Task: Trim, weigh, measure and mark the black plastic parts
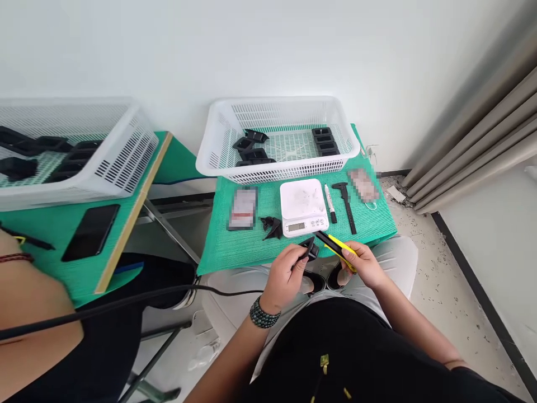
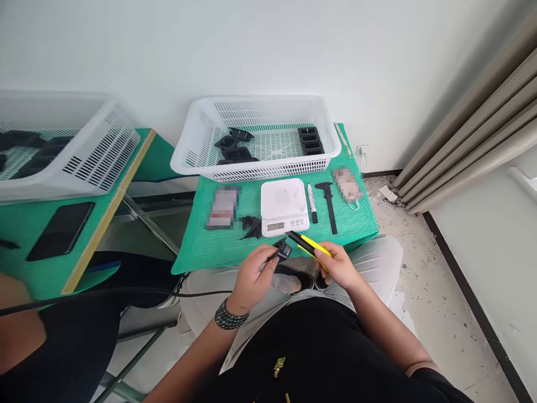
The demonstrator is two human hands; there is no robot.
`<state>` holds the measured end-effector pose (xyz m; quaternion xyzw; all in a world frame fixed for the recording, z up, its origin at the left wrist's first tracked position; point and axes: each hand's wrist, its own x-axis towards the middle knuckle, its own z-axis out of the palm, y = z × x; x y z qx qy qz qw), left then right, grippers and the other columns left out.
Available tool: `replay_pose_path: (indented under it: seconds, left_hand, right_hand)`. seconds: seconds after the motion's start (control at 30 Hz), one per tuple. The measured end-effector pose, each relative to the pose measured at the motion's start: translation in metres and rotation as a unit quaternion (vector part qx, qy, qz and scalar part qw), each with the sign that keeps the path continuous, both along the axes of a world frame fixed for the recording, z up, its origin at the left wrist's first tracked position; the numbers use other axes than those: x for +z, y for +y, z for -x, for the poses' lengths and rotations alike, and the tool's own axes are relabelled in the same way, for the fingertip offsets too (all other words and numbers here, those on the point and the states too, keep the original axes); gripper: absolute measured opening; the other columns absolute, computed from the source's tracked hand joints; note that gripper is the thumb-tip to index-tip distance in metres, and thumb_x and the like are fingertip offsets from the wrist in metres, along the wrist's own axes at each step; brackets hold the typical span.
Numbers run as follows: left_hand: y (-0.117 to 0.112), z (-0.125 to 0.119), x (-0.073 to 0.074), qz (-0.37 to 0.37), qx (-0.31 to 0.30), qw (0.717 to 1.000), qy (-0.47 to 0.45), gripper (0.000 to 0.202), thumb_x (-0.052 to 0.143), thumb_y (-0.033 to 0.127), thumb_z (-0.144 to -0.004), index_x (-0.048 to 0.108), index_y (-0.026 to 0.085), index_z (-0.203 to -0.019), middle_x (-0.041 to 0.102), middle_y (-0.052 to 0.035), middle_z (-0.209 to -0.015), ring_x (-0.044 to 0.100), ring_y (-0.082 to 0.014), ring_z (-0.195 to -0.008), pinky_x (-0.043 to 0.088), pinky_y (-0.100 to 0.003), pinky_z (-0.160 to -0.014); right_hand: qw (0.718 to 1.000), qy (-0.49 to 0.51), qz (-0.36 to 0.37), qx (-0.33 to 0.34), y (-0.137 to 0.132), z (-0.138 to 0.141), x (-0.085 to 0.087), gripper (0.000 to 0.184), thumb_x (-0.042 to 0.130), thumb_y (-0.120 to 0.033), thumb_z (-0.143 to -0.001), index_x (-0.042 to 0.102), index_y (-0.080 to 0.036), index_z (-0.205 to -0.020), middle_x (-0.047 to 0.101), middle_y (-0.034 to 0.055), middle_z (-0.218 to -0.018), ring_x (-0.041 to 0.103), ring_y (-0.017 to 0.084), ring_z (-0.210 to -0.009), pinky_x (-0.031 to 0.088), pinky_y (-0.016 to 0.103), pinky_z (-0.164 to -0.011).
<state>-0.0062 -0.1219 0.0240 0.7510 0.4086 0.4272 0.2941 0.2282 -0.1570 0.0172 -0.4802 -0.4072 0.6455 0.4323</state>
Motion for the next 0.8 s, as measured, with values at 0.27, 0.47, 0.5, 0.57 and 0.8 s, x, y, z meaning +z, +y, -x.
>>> replay_pose_path:
  seconds: [0.27, 0.47, 0.5, 0.57, 0.8]
  left_hand:
    - [0.018, 0.003, -0.017, -0.027, 0.001, 1.0, 0.015, 0.029, 0.052, 0.037, -0.103, 0.072, 0.018, -0.096, 0.073, -0.0077, -0.086, 0.069, -0.0189, -0.078, 0.058, -0.03, -0.07]
    - [0.051, 0.001, -0.038, -0.094, 0.111, 0.989, 0.008, 0.034, 0.053, 0.043, -0.101, 0.071, 0.017, -0.09, 0.071, -0.0051, -0.076, 0.067, -0.017, -0.069, 0.056, -0.028, -0.064]
    - [0.056, 0.0, -0.041, -0.102, 0.131, 0.986, 0.002, 0.034, 0.052, 0.043, -0.101, 0.07, 0.017, -0.089, 0.07, -0.005, -0.075, 0.067, -0.0169, -0.069, 0.055, -0.027, -0.064]
    - [0.065, 0.0, -0.049, -0.11, 0.162, 0.981, -0.011, 0.035, 0.052, 0.044, -0.101, 0.069, 0.017, -0.087, 0.07, -0.0058, -0.076, 0.067, -0.0178, -0.071, 0.055, -0.029, -0.067]
    - [0.088, -0.003, -0.063, -0.141, 0.259, 0.954, -0.056, 0.034, 0.055, 0.045, -0.1, 0.071, 0.015, -0.096, 0.073, -0.0113, -0.092, 0.07, -0.0226, -0.088, 0.057, -0.038, -0.083]
  right_hand:
    - [0.999, -0.014, -0.034, -0.012, 0.019, 0.0, -0.019, 0.057, 0.07, -0.075, -0.081, 0.057, -0.02, -0.076, 0.056, -0.0057, -0.054, 0.045, 0.008, -0.038, 0.033, 0.022, -0.04]
    - [0.997, -0.014, -0.079, -0.011, 0.047, 0.001, -0.028, 0.053, 0.071, -0.072, -0.08, 0.058, -0.02, -0.08, 0.058, -0.0056, -0.057, 0.046, 0.008, -0.04, 0.033, 0.023, -0.04]
    - [0.996, -0.013, -0.088, -0.01, 0.052, 0.002, -0.029, 0.05, 0.072, -0.068, -0.081, 0.059, -0.02, -0.083, 0.058, -0.0053, -0.058, 0.047, 0.008, -0.041, 0.033, 0.023, -0.041]
    - [0.995, -0.008, -0.104, -0.005, 0.062, 0.008, -0.031, 0.045, 0.074, -0.061, -0.081, 0.061, -0.02, -0.092, 0.06, -0.0054, -0.062, 0.049, 0.009, -0.043, 0.033, 0.023, -0.042]
    - [0.991, 0.017, -0.13, -0.007, 0.094, 0.031, -0.043, 0.042, 0.076, -0.037, -0.076, 0.054, -0.024, -0.11, 0.059, -0.0085, -0.071, 0.051, 0.009, -0.047, 0.038, 0.023, -0.046]
